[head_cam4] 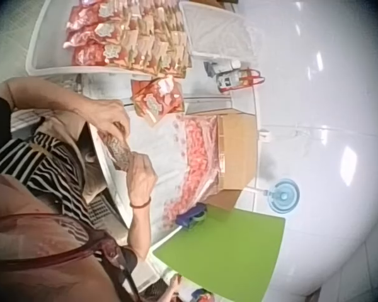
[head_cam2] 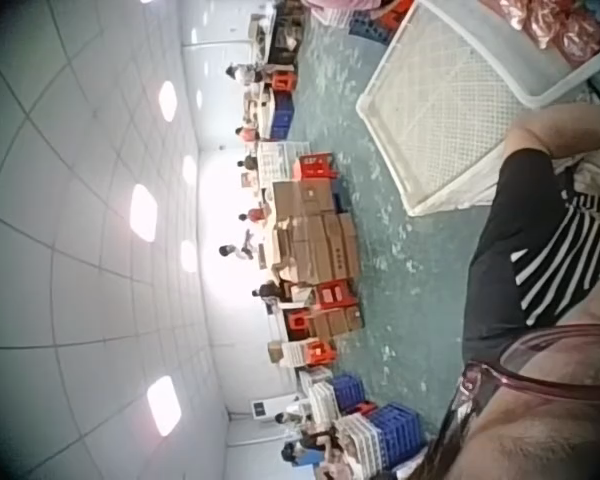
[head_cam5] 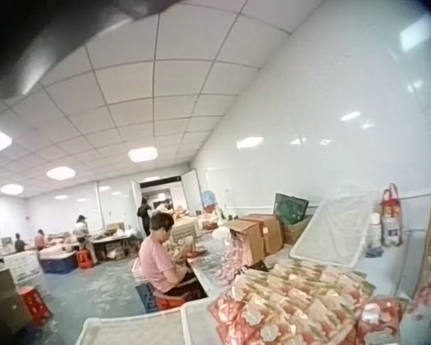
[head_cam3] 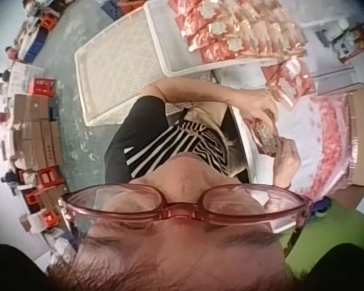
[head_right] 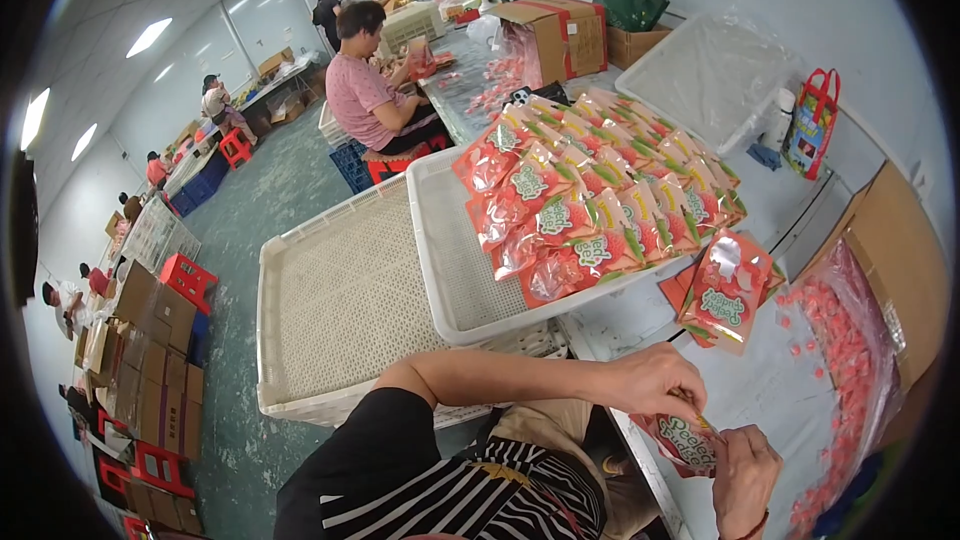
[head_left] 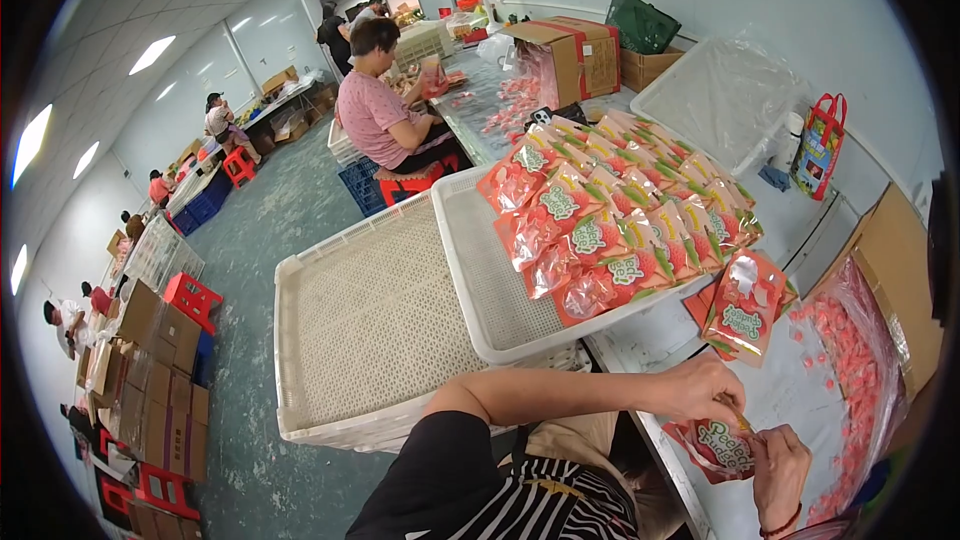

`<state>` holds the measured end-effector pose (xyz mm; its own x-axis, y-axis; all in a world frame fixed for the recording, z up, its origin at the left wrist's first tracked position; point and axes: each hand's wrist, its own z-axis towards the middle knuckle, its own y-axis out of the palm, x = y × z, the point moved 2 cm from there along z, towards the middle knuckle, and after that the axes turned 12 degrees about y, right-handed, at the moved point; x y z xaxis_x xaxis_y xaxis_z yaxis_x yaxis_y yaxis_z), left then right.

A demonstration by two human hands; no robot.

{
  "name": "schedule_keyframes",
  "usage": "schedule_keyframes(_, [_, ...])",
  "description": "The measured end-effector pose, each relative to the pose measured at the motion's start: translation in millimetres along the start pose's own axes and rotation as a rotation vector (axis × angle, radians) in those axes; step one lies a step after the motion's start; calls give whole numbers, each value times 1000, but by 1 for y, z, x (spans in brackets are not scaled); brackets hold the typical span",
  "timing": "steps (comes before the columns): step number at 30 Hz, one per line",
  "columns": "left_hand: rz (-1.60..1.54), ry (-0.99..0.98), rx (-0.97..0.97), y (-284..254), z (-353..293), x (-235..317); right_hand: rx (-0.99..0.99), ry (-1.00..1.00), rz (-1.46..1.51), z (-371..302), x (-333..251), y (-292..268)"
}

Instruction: Packing small pink candies into plastic pouches and organizing the pouches into trays.

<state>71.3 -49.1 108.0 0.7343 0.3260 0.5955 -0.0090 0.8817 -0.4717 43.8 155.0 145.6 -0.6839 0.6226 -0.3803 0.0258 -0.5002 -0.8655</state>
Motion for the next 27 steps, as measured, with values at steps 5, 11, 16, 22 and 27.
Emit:
schedule_keyframes(5, [-222, 37, 354, 17, -12, -11, 58, 54, 208, -1, 8, -6])
schedule_keyframes(11, [-221, -142, 272, 18, -12, -10, -33, 161, 244, -3, 15, -4])
schedule_keyframes(16, [-139, -48, 210, 27, -11, -5, -133, 192, 336, 8, 3, 2])
schedule_keyframes(22, [-179, 70, 256, 27, -13, -8, -159, 121, 178, 15, -5, 8])
schedule_keyframes(27, [-180, 31, 246, 24, -18, -2, -223, 151, 229, 11, -7, 2])
